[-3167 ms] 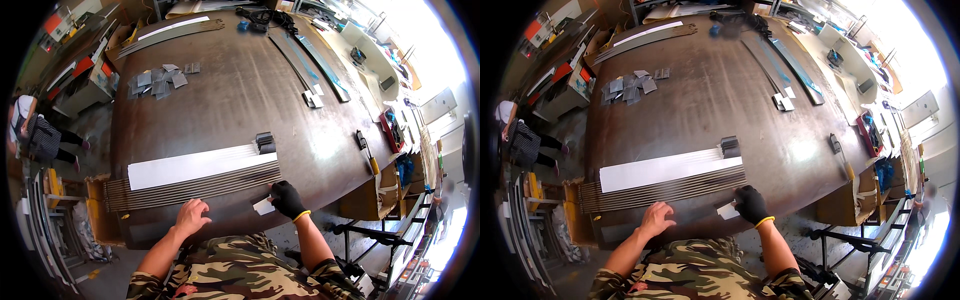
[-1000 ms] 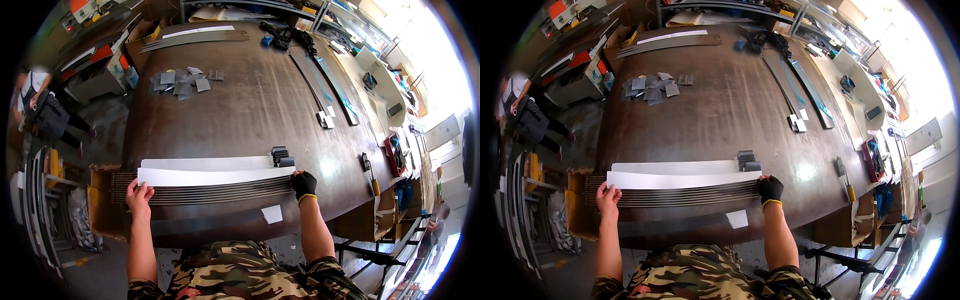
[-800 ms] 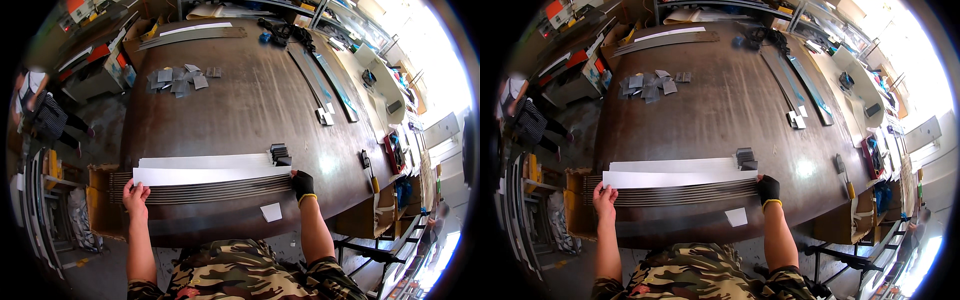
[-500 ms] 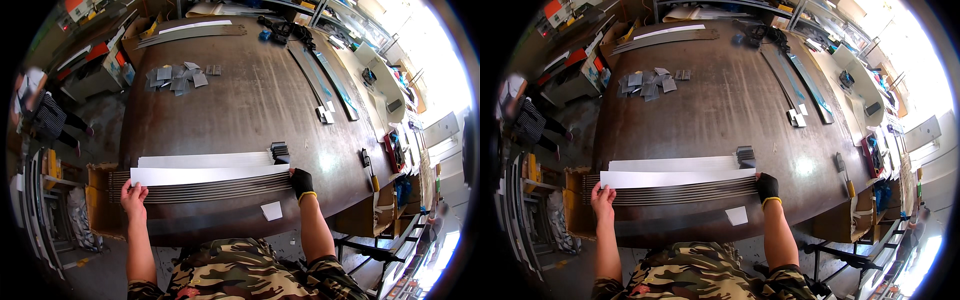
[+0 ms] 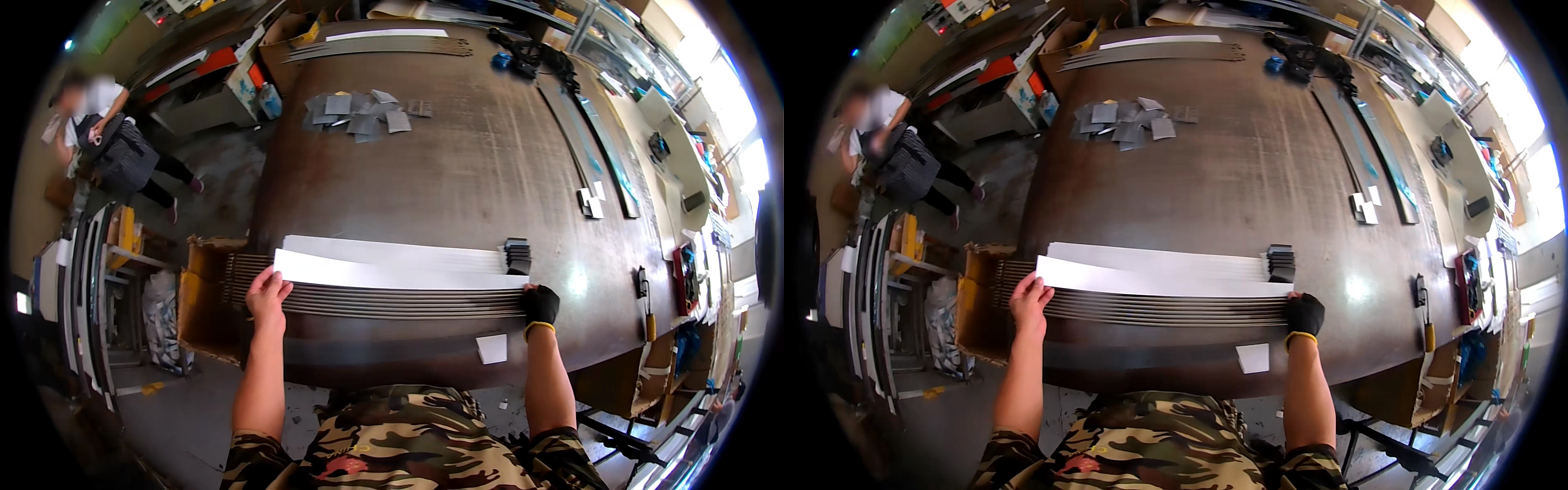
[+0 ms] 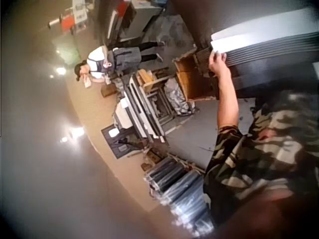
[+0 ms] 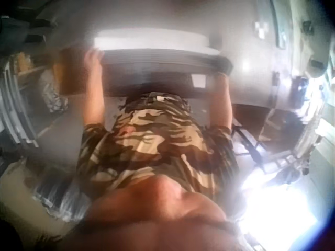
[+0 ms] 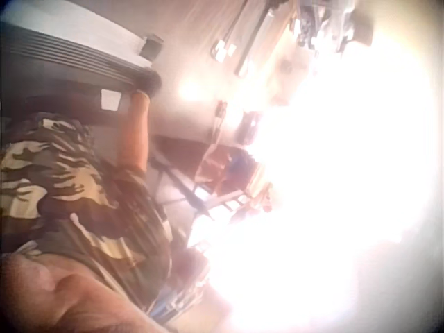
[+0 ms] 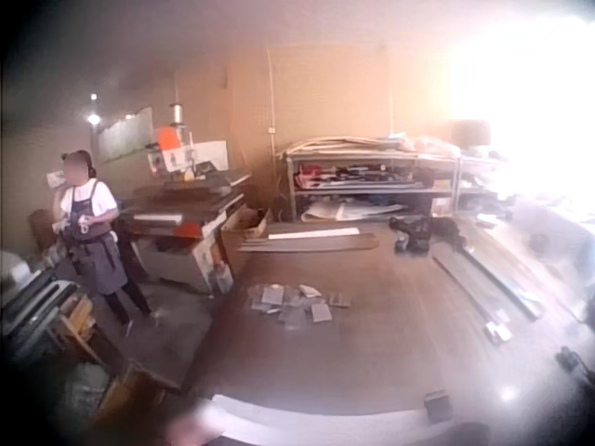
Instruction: The person places small white paper separators between long metal strips on a workbench, then stacks the strips into a neat pile. They repeat this process several times, handling the strips one at a time and occasionally using a tool to adjust the stack.
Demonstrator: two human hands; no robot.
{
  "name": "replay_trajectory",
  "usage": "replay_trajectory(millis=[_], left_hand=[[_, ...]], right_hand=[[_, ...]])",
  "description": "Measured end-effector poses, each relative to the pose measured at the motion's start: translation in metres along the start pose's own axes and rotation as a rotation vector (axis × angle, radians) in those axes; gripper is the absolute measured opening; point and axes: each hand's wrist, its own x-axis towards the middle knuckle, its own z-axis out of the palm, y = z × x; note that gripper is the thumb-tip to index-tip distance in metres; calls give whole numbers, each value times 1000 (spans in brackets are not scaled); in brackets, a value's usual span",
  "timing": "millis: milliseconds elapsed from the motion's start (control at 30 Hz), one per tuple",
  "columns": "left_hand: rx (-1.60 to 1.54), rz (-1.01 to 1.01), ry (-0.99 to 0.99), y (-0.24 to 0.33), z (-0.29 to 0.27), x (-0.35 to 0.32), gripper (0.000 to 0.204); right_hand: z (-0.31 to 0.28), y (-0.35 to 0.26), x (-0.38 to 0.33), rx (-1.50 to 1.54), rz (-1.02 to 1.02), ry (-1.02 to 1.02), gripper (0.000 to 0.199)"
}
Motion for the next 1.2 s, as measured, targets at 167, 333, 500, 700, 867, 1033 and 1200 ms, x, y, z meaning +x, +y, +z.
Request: replay_trajectory(millis=[167,333,500,700,867,1033,1200], left_hand=[[306,172,32,-21,-20,24,24],[779,281,118,-34,-32,36,22],[947,279,140,-31,-28,35,21],[1004,247,147,-24,-21,35,20],[955,215,113,-25,-24,39,21],[962,221,101,-30,-32,45,24],[1088,83,121,-4,-31,52,36]], right_hand=[[1,4,4,-23,-11,-5,23],[1,6,7,-34,-2,11,22],[2,13,8,-11,-61,27,22],[3,11,9,87,17,39,21],[4,15,10,102,15,21,20],[6,18,11,141,4,13,20],[7,38,27,169,55,-14,22]])
